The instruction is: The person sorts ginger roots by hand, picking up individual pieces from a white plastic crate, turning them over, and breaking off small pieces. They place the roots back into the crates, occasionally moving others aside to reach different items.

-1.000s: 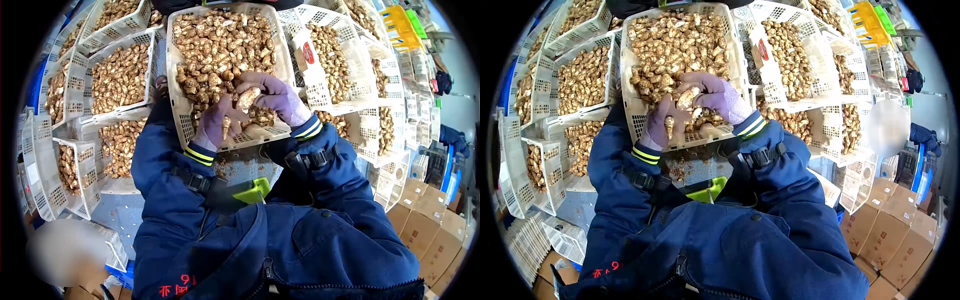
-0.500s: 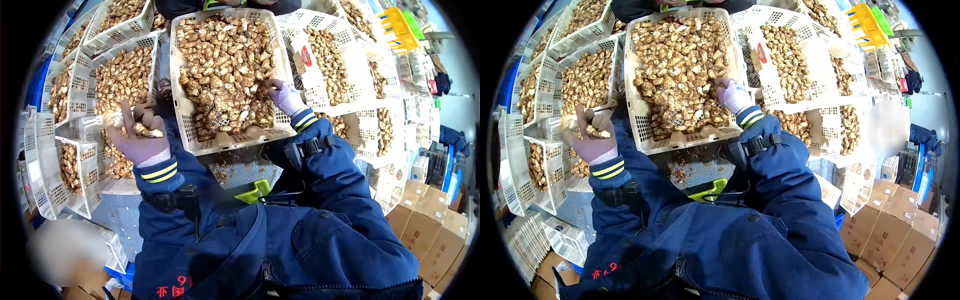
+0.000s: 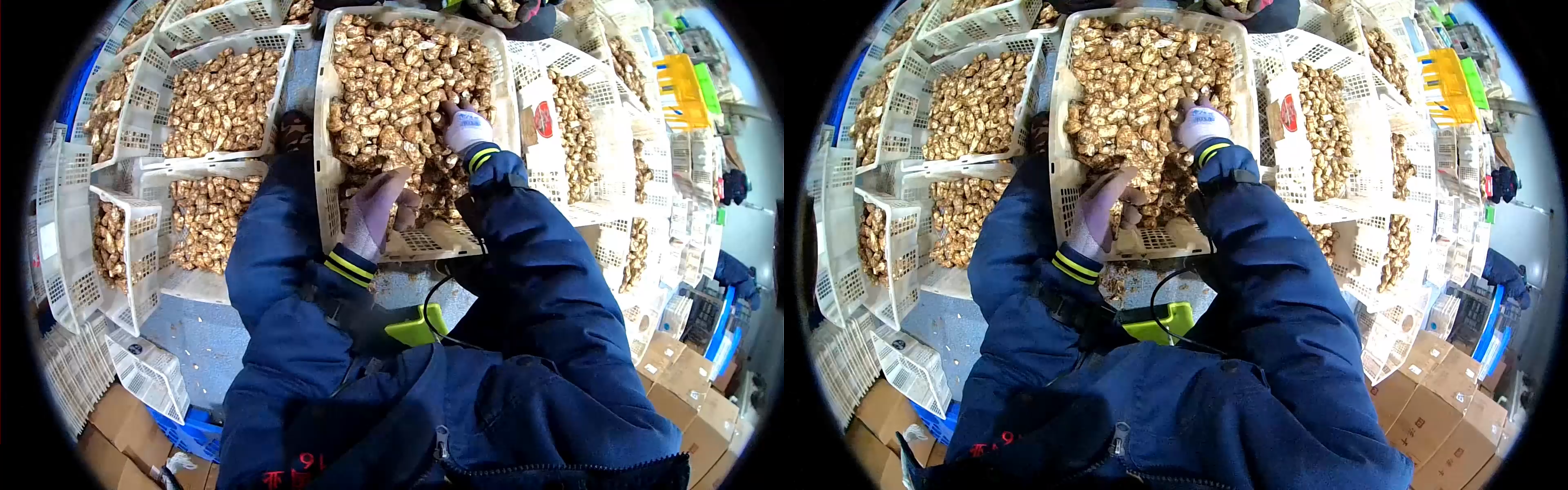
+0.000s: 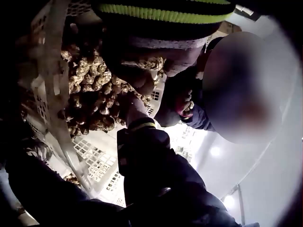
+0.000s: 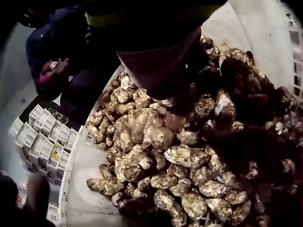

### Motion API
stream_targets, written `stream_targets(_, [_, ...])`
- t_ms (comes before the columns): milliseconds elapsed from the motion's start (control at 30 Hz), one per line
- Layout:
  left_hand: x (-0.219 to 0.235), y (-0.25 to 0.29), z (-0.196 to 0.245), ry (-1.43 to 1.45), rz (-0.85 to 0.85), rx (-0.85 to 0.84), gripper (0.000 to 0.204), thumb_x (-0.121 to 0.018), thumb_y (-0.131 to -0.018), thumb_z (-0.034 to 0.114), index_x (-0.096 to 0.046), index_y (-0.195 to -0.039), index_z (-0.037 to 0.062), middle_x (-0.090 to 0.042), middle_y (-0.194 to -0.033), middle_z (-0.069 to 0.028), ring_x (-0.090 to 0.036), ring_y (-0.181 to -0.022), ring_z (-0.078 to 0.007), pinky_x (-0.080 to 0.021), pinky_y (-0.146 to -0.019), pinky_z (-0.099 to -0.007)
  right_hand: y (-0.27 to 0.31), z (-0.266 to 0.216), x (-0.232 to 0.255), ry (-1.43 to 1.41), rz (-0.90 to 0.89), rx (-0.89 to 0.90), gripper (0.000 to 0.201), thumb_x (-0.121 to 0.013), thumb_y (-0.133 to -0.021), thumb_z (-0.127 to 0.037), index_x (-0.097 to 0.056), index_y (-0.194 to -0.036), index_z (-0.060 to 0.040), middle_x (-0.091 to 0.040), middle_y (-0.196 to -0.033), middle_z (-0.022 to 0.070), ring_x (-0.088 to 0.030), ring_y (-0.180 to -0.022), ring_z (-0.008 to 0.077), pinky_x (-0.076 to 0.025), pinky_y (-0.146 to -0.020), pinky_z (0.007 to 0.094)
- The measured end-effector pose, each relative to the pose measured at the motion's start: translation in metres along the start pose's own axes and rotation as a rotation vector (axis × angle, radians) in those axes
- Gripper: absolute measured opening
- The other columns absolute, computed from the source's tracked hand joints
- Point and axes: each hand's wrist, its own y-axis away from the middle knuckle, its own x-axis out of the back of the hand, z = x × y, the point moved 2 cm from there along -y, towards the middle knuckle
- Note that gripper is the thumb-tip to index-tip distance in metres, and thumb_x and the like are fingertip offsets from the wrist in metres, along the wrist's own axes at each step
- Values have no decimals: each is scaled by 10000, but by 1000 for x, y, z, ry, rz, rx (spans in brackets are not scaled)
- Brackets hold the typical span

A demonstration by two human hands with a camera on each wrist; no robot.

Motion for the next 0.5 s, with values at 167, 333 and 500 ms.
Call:
stream_targets(167, [6,-2,3,-179,-49,-193,453,-550,-903,385,-581,-1199,43,-662,-877,-105,-587,-599,-130,-461,-528,-244,22,15,41,-889,-128,178,376,-468,-835,-39,-631,-1169,-99,-648,-1139,113,-626,-1003,227,-477,-877,310])
stream_targets(333, [-6,-4,1,-132,-167,-146,605,-349,-955,529,-490,-1308,57,-647,-987,-93,-579,-676,-120,-466,-556,-239,114,-15,116,-1334,-534,357,377,-453,-836,31,-582,-1190,8,-625,-1103,81,-614,-974,152,-479,-838,253])
stream_targets(500, [-20,13,5,-76,-281,-181,569,-391,-956,508,-511,-1296,68,-646,-964,-46,-585,-707,-97,-466,-544,-211,170,-30,132,-1167,-459,454,377,-443,-833,92,-635,-1140,-12,-652,-1087,75,-599,-1011,155,-469,-903,278])
